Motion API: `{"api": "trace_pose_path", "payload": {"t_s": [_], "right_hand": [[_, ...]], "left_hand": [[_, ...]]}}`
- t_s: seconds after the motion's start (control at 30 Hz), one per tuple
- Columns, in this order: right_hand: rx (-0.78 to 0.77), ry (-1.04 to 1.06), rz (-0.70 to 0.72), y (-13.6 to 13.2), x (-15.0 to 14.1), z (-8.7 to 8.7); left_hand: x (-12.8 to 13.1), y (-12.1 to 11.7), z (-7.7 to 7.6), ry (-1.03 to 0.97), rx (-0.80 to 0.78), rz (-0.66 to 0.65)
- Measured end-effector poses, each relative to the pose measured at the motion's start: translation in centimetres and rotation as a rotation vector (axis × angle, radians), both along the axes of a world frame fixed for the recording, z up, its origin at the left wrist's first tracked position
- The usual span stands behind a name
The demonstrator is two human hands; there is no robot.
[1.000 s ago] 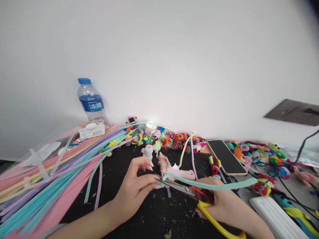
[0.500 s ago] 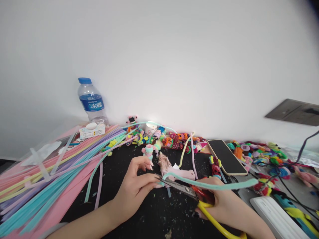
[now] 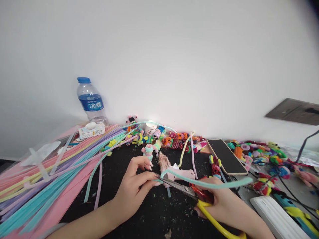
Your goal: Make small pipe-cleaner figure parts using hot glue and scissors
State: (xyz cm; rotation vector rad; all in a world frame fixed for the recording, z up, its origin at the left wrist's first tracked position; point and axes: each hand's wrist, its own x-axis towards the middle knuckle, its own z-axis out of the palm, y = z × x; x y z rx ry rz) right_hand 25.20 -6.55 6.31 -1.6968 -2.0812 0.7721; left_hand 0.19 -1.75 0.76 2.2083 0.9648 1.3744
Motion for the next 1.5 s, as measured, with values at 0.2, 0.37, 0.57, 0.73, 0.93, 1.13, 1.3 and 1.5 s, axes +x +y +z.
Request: {"api": "trace_pose_path", "payload": {"t_s": [0.2, 0.37, 0.57, 0.73, 0.93, 1.13, 1.3, 1.5], "right_hand": [[-0.01, -0.051, 0.031, 0.0, -0.1, 0.0], [0.012, -0.093, 0.075, 0.2, -0.7, 0.5], [-0.026, -0.16, 0.055, 0.2, -0.9, 0.2], [0.027, -0.149, 0.03, 0.6, -0.5, -0.4], [0.298, -0.324, -0.337, 2.1, 2.1, -1.8], [0.445, -0.456, -0.557, 3.4, 5.7, -3.0], [0.499, -0.459, -0.553, 4.1, 7.9, -4.2], [0.683, -0.342, -0.389, 3.7, 6.2, -3.3]], "left_hand": [[0.0, 0.2, 0.0, -0.012, 0.005, -0.006], [-0.1, 0.4, 0.0, -0.015, 0.005, -0.002], [0.0, 0.5, 0.1, -0.02, 0.026, 0.037], [0.0, 0.6, -0.1, -0.028, 0.012, 0.047], [0.0, 0.8, -0.3, -0.057, -0.069, 0.038], [0.1, 1.1, -0.4, -0.073, -0.146, -0.006], [0.2, 0.9, -0.4, -0.076, -0.168, -0.035], [0.2, 0.9, -0.4, -0.068, -0.194, -0.044]]}}
